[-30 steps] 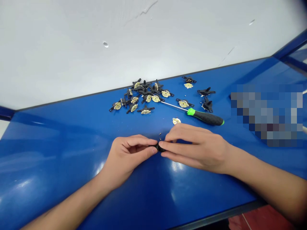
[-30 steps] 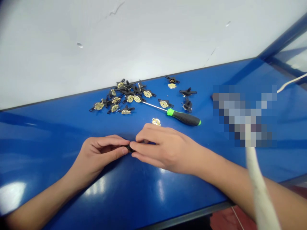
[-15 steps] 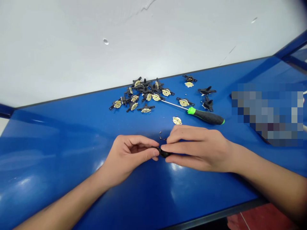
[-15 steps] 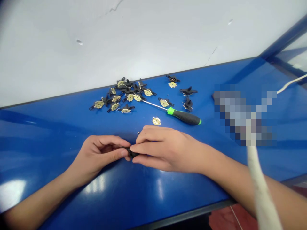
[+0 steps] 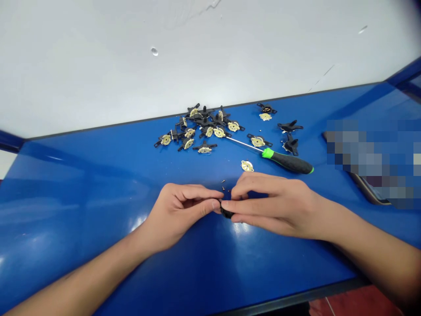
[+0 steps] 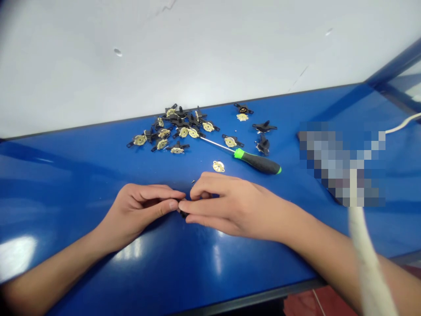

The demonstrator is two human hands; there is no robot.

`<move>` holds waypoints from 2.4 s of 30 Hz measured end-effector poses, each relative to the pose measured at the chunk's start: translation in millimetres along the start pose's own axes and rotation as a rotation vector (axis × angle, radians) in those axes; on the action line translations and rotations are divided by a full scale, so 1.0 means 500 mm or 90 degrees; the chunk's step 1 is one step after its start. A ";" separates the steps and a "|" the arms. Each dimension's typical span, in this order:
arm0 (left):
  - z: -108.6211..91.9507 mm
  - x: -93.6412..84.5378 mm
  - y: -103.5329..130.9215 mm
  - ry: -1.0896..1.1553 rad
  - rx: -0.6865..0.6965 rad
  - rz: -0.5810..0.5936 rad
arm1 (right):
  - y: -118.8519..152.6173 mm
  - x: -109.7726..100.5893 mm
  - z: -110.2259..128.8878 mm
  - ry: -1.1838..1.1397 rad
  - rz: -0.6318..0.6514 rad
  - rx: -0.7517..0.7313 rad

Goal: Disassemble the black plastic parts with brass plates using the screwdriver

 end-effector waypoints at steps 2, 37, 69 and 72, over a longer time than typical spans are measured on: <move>0.000 -0.001 -0.002 0.001 0.000 -0.008 | 0.003 0.001 0.004 0.057 0.013 -0.004; 0.005 -0.005 0.004 0.079 0.020 -0.094 | 0.013 0.023 -0.019 -0.470 -0.126 0.360; 0.012 0.010 -0.008 0.287 -0.096 0.009 | 0.015 0.024 -0.037 0.127 0.043 0.227; 0.016 0.009 -0.009 0.273 -0.097 0.006 | 0.011 0.028 -0.039 0.126 0.064 0.227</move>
Point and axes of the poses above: each hand's wrist, its own y-axis away from the middle knuckle, its own x-axis out of the palm, z = x × y, the point moved 4 cm from there along -y, towards the middle knuckle
